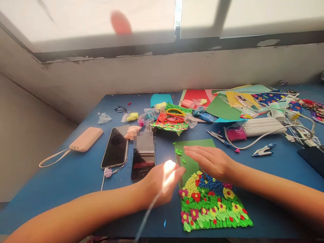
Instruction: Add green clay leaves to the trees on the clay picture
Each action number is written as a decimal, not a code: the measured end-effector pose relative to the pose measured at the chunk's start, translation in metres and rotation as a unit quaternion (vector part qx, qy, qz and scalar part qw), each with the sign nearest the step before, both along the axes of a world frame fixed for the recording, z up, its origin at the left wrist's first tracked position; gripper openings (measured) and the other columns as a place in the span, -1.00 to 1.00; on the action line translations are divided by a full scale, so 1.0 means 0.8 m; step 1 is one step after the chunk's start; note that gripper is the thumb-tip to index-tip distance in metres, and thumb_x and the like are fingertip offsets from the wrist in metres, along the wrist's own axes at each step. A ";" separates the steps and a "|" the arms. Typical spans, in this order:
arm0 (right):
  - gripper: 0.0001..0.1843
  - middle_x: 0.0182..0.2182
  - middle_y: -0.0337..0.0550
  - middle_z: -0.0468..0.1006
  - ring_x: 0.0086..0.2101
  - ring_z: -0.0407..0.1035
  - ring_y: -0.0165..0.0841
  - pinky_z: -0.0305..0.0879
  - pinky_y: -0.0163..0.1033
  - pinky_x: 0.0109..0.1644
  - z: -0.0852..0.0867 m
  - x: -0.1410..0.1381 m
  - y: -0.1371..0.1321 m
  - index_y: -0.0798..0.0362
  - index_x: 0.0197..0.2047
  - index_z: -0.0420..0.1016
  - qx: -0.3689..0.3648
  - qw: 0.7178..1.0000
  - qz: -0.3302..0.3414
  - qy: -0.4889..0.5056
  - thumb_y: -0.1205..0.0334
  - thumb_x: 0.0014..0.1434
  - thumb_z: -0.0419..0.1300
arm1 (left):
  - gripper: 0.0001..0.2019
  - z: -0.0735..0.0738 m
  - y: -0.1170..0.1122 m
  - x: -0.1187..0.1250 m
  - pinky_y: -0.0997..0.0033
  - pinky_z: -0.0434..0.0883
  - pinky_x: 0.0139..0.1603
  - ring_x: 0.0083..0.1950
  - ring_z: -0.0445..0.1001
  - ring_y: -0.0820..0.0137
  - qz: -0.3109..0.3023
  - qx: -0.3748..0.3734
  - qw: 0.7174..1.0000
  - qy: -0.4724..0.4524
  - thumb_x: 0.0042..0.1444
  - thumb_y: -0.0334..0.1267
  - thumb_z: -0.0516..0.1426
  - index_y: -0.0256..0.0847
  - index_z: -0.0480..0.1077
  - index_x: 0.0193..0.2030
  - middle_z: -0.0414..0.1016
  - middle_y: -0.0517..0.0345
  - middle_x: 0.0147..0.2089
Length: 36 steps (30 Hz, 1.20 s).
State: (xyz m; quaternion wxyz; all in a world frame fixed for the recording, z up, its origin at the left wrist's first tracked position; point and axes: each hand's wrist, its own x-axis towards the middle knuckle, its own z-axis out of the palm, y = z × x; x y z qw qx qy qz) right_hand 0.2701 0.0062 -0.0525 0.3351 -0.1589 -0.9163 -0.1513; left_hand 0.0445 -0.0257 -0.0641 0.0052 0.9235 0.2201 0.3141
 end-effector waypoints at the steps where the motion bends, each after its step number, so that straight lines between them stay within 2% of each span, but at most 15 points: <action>1: -0.72 -0.21 0.12 0.64 -0.16 0.55 -0.28 0.54 -0.21 -0.08 0.001 0.000 -0.002 0.33 -0.08 0.40 -0.009 1.000 0.006 0.001 0.49 0.32 -0.11 | -0.74 0.000 -0.002 0.000 0.40 0.30 -0.50 -0.49 0.31 0.36 -0.002 -0.042 0.999 -0.023 0.22 -0.53 -0.15 -0.32 0.29 -0.11 0.39 0.07 -0.46; 3: -0.75 -0.26 0.07 0.65 -0.20 0.56 -0.31 0.55 -0.23 -0.12 0.005 -0.001 -0.010 0.30 -0.12 0.42 -0.027 0.999 0.025 0.004 0.46 0.32 -0.07 | -0.76 0.001 -0.006 0.001 0.43 0.42 -0.35 -0.38 0.43 0.38 0.008 -0.171 0.982 -0.079 0.27 -0.48 -0.12 -0.29 0.31 -0.07 0.47 0.04 -0.36; 6: -0.84 -0.31 0.01 0.66 -0.24 0.57 -0.34 0.56 -0.28 -0.18 0.014 -0.007 -0.025 0.28 -0.14 0.46 -0.022 0.999 0.031 0.020 0.40 0.28 0.10 | -0.78 0.006 -0.011 0.004 0.42 0.47 -0.11 -0.19 0.52 0.37 0.000 -0.377 0.916 -0.138 0.33 -0.31 -0.08 -0.22 0.38 -0.10 0.53 0.03 -0.22; 8: -0.84 -0.27 0.00 0.66 -0.21 0.57 -0.33 0.56 -0.31 -0.20 0.016 -0.012 -0.034 0.26 -0.13 0.49 -0.001 1.000 0.017 0.019 0.38 0.24 0.18 | -0.70 0.010 -0.014 0.006 0.36 0.46 -0.05 -0.18 0.51 0.33 -0.015 -0.455 0.877 -0.155 0.35 -0.14 -0.07 -0.21 0.43 -0.16 0.53 0.05 -0.28; 11: -0.82 -0.21 0.01 0.65 -0.19 0.56 -0.32 0.54 -0.30 -0.26 0.008 -0.020 -0.040 0.24 -0.11 0.51 0.014 0.999 0.001 0.036 0.35 0.25 0.17 | -0.55 0.015 -0.016 0.007 0.35 0.45 -0.18 -0.35 0.41 0.36 -0.010 -0.518 0.835 -0.188 0.29 0.09 -0.03 -0.22 0.48 -0.33 0.40 0.16 -0.49; 14: -0.76 -0.17 0.07 0.64 -0.18 0.56 -0.31 0.52 -0.27 -0.31 -0.003 -0.025 -0.039 0.27 -0.03 0.48 -0.002 0.998 0.007 0.062 0.34 0.31 0.08 | -0.49 0.019 -0.015 0.008 0.44 0.36 -0.42 -0.54 0.17 0.48 0.013 -0.573 0.790 -0.216 0.17 0.21 0.07 -0.24 0.52 -0.40 0.18 0.27 -0.64; 17: -0.72 -0.13 0.12 0.62 -0.18 0.56 -0.31 0.52 -0.25 -0.32 -0.004 -0.029 -0.037 0.29 0.03 0.44 -0.026 0.999 0.004 0.045 0.39 0.29 0.07 | -0.49 0.023 -0.011 0.011 0.49 0.25 -0.55 -0.58 0.03 0.53 0.045 -0.601 0.760 -0.245 0.03 0.24 0.18 -0.26 0.56 -0.39 0.08 0.31 -0.67; 21: -0.68 -0.14 0.08 0.63 -0.21 0.57 -0.37 0.50 -0.34 -0.34 -0.002 -0.035 -0.040 0.22 0.05 0.42 -0.093 0.992 -0.022 0.082 0.49 0.23 0.11 | -0.52 0.024 -0.006 0.014 0.48 0.24 -0.53 -0.56 0.10 0.51 0.090 -0.589 0.752 -0.282 -0.07 0.22 0.26 -0.25 0.52 -0.52 0.11 0.29 -0.67; 25: -0.73 -0.17 -0.04 0.65 -0.17 0.57 -0.37 0.54 -0.37 -0.20 -0.005 -0.034 -0.044 0.10 -0.01 0.48 -0.190 0.971 -0.040 0.139 0.45 0.22 0.17 | -0.55 0.017 0.001 0.012 0.46 0.24 -0.50 -0.53 0.16 0.48 0.087 -0.613 0.740 -0.261 -0.08 0.17 0.28 -0.23 0.48 -0.58 0.14 0.28 -0.66; 31: -0.78 -0.24 -0.23 0.67 -0.26 0.58 -0.42 0.55 -0.40 -0.13 0.001 -0.029 -0.043 -0.04 -0.14 0.55 -0.243 0.953 -0.099 0.153 0.44 0.18 0.23 | -0.55 -0.002 0.008 0.009 0.43 0.26 -0.47 -0.51 0.22 0.44 0.094 -0.656 0.706 -0.249 0.02 0.16 0.21 -0.25 0.57 -0.29 0.15 0.30 -0.67; 36: -0.80 -0.24 -0.27 0.67 -0.24 0.58 -0.43 0.54 -0.40 -0.09 0.000 -0.030 -0.042 -0.05 -0.14 0.55 -0.300 0.939 -0.086 0.147 0.40 0.22 0.19 | -0.64 -0.007 0.006 0.010 0.47 0.22 -0.52 -0.54 0.21 0.47 0.089 -0.667 0.698 -0.245 0.06 0.03 0.22 -0.27 0.55 -0.25 0.15 0.32 -0.67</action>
